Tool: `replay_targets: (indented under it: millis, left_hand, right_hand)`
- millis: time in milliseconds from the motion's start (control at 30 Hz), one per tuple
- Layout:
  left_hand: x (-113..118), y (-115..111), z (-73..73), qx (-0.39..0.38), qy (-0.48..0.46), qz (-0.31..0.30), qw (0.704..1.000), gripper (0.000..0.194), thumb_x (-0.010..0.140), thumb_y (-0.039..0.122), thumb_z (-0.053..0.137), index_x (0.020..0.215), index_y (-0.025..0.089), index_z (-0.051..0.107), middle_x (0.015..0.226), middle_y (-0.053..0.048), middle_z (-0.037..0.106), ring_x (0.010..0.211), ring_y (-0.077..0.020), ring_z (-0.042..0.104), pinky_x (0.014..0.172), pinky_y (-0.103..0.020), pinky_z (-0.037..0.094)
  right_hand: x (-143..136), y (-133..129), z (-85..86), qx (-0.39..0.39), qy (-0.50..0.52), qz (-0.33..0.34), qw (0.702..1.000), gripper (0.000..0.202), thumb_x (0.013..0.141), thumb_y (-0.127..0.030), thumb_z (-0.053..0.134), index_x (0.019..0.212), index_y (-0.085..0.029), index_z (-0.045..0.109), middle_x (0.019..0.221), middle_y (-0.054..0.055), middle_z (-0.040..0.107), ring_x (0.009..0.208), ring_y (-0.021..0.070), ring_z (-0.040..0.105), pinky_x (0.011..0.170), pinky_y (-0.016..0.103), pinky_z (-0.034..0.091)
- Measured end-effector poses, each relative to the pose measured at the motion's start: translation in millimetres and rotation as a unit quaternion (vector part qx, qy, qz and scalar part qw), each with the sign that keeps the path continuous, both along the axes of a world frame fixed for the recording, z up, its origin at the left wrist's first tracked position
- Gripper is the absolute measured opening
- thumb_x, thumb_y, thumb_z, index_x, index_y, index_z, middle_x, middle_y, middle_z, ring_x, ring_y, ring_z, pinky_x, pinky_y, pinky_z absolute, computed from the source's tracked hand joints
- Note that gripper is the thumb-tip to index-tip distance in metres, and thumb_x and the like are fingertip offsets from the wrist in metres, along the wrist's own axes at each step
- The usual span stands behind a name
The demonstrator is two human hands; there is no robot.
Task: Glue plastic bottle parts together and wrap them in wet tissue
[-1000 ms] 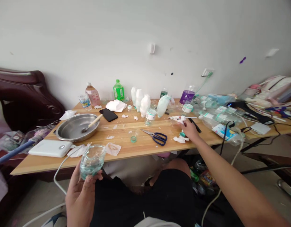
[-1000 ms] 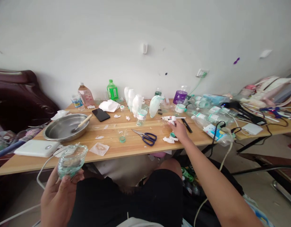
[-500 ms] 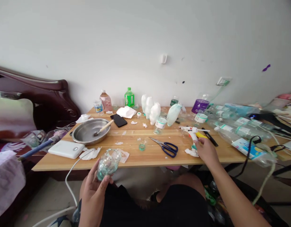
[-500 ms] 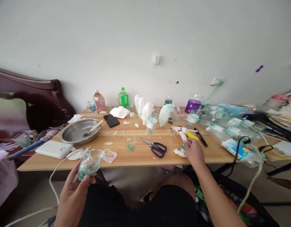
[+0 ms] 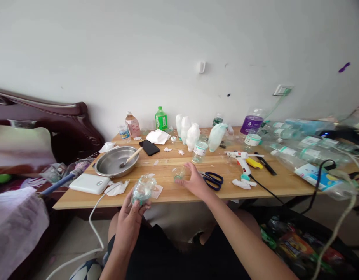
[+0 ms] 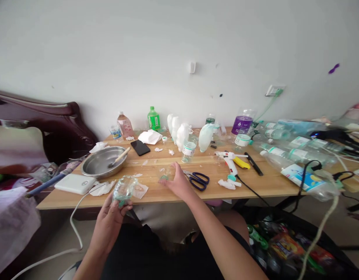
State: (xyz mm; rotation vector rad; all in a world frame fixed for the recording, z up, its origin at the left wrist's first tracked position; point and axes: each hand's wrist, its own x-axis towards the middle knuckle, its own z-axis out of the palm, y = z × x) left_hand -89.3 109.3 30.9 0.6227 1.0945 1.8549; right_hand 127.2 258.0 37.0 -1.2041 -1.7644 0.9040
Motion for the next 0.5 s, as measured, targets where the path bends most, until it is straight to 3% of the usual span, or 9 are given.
replay_targets:
  millis: [133, 233, 367, 433, 500]
  left_hand:
    - [-3.9, -7.3, 4.0, -0.010, -0.045, -0.099, 0.994, 0.068, 0.075, 0.027, 0.085, 0.137, 0.034, 0.057, 0.122, -0.004, 0.070, 0.093, -0.0168, 0.072, 0.087, -0.029, 0.058]
    - [-4.5, -9.8, 6.6, 0.000, -0.093, -0.144, 0.985, 0.064, 0.074, 0.036, 0.086, 0.132, 0.033, 0.061, 0.121, -0.005, 0.068, 0.089, -0.0150, 0.069, 0.082, -0.027, 0.058]
    - [0.1, -9.3, 12.0, 0.009, -0.112, -0.133, 0.985, 0.057, 0.079, 0.044, 0.081, 0.130, 0.032, 0.062, 0.111, -0.003, 0.068, 0.082, -0.0122, 0.064, 0.076, -0.024, 0.057]
    - [4.3, -9.2, 14.0, 0.014, -0.099, -0.130, 0.986, 0.056, 0.078, 0.044, 0.082, 0.130, 0.031, 0.063, 0.108, -0.003, 0.068, 0.078, -0.0112, 0.062, 0.073, -0.023, 0.056]
    - [9.1, -9.8, 13.6, 0.024, -0.082, -0.137, 0.987, 0.058, 0.076, 0.046, 0.083, 0.128, 0.028, 0.064, 0.106, -0.003, 0.068, 0.073, -0.0103, 0.060, 0.068, -0.022, 0.054]
  right_hand:
    - [-16.0, 16.7, 7.0, -0.013, 0.012, 0.038, 0.999, 0.074, 0.073, -0.041, 0.081, 0.136, -0.022, 0.049, 0.140, 0.014, 0.060, 0.134, 0.0278, 0.053, 0.115, 0.046, 0.036]
    - [-13.9, 7.0, 19.6, -0.008, 0.026, 0.055, 0.998, 0.062, 0.078, -0.041, 0.079, 0.132, -0.023, 0.053, 0.132, 0.011, 0.064, 0.128, 0.0253, 0.057, 0.112, 0.044, 0.039]
    - [8.6, -35.4, 38.6, -0.020, 0.026, 0.124, 0.992, 0.066, 0.081, -0.045, 0.077, 0.139, -0.025, 0.051, 0.123, 0.007, 0.068, 0.102, 0.0198, 0.068, 0.093, 0.036, 0.053]
    - [22.7, -61.3, 44.9, -0.004, 0.001, 0.172, 0.985, 0.066, 0.082, -0.045, 0.077, 0.140, -0.027, 0.052, 0.124, 0.006, 0.067, 0.108, 0.0200, 0.066, 0.098, 0.036, 0.050]
    - [33.6, -83.5, 48.0, -0.008, -0.014, 0.181, 0.983, 0.061, 0.082, -0.046, 0.078, 0.136, -0.027, 0.056, 0.125, 0.006, 0.068, 0.116, 0.0219, 0.063, 0.104, 0.037, 0.047]
